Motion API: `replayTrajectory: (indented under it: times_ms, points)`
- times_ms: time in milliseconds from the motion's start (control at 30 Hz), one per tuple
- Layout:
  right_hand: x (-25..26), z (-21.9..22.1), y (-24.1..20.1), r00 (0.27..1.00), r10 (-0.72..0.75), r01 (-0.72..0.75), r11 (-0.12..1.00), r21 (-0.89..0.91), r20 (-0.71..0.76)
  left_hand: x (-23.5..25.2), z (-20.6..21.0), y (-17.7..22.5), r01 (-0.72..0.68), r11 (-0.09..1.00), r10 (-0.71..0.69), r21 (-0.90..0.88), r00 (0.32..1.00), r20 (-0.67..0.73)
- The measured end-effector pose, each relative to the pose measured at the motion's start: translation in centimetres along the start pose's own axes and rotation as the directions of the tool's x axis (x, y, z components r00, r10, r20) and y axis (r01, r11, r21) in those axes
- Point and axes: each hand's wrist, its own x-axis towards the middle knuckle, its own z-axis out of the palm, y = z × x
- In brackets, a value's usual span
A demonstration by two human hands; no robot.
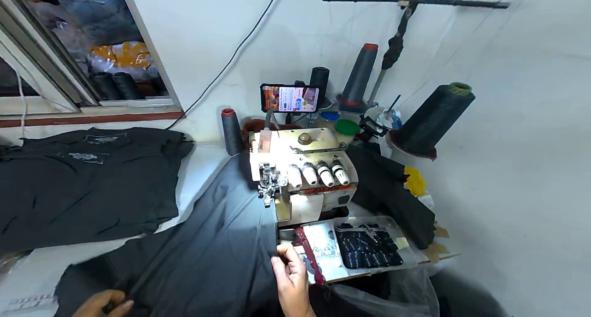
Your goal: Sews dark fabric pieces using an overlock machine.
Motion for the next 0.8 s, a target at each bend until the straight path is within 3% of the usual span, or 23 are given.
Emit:
replayTrajectory:
  times_ms: [100,167,267,367,467,600,800]
  points:
    - [0.2,-0.1,0.0,0.999,-0.031,0.031,1.000,-0.004,0.012,1.1,-1.9,0.1,-0.063,0.993,0.027,-0.098,0.943,-0.333]
    - [-0.4,-0.6,0.2,0.994,-0.078,0.080,0.997,-0.019,0.072,2.7,-2.5,0.5,-0.108,0.982,0.032,-0.157,0.904,-0.425]
    - [-2.9,-1.7,0.3,0.971,-0.141,0.162,0.982,-0.094,0.195,5.2,0.5,-1.8,-0.179,0.975,0.121,-0.134,0.927,-0.356]
    - [-6.7,-3.2,0.9,0.945,-0.133,0.194,0.964,-0.184,0.299,6.5,3.4,-3.3,-0.252,0.968,0.243,0.011,0.919,-0.310]
    - [-10.1,-4.7,2.9,0.944,-0.085,0.186,0.935,-0.302,0.319,6.1,3.5,-3.3,-0.246,0.969,0.231,-0.011,0.922,-0.309]
    - [-12.2,-6.0,4.4,0.973,0.060,0.023,0.935,-0.353,0.224,5.6,3.1,-2.8,-0.245,0.968,0.219,-0.051,0.928,-0.300]
    - [-12.9,-5.8,2.9,0.956,0.265,-0.222,0.935,-0.276,0.129,5.7,3.0,-2.7,-0.264,0.964,0.244,-0.032,0.928,-0.282]
